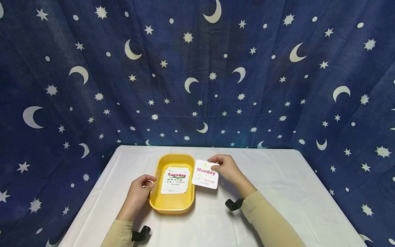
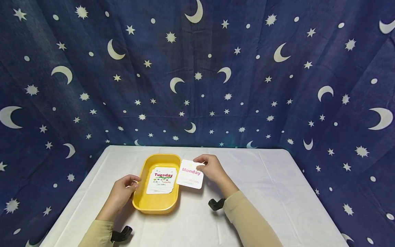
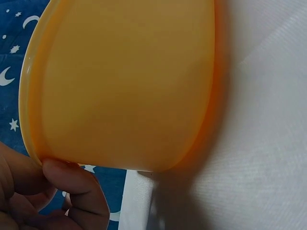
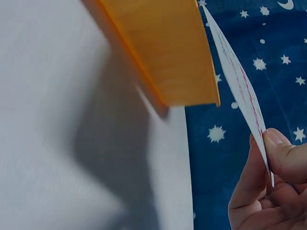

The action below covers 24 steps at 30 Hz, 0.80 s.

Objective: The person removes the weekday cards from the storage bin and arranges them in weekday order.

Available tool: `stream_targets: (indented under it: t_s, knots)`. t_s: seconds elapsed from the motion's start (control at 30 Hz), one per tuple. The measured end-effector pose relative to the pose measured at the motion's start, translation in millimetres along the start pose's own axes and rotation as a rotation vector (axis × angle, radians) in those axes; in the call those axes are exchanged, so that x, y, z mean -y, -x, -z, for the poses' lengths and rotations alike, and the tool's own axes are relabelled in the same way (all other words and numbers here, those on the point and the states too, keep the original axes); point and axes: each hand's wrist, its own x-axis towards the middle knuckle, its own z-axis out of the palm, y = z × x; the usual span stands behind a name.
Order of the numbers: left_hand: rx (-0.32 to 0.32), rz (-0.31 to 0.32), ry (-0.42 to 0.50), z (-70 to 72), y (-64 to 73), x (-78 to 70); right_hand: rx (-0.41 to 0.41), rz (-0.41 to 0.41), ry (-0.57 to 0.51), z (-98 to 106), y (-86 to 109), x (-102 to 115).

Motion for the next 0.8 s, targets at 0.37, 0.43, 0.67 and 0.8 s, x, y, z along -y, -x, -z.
stream_targets:
  t_s: [0.37, 0.43, 0.67, 0.8]
  knots:
    - [-0.002, 0.016, 0.016, 1.0, 0.1, 2.1, 0.039, 0.015, 0.014, 11, -3.1, -18]
    - [-0.003, 0.020, 0.011, 0.6, -0.2, 2.1, 0.044, 0.004, 0.022, 11, -4.9, -20]
    - [0.000, 0.025, 0.027, 0.2, -0.5, 1.7, 0.053, -0.020, 0.043, 7, -13.2, -29]
    - [0.001, 0.027, 0.025, 0.9, -0.5, 1.5, 0.054, -0.026, 0.038, 2, -17.1, -34]
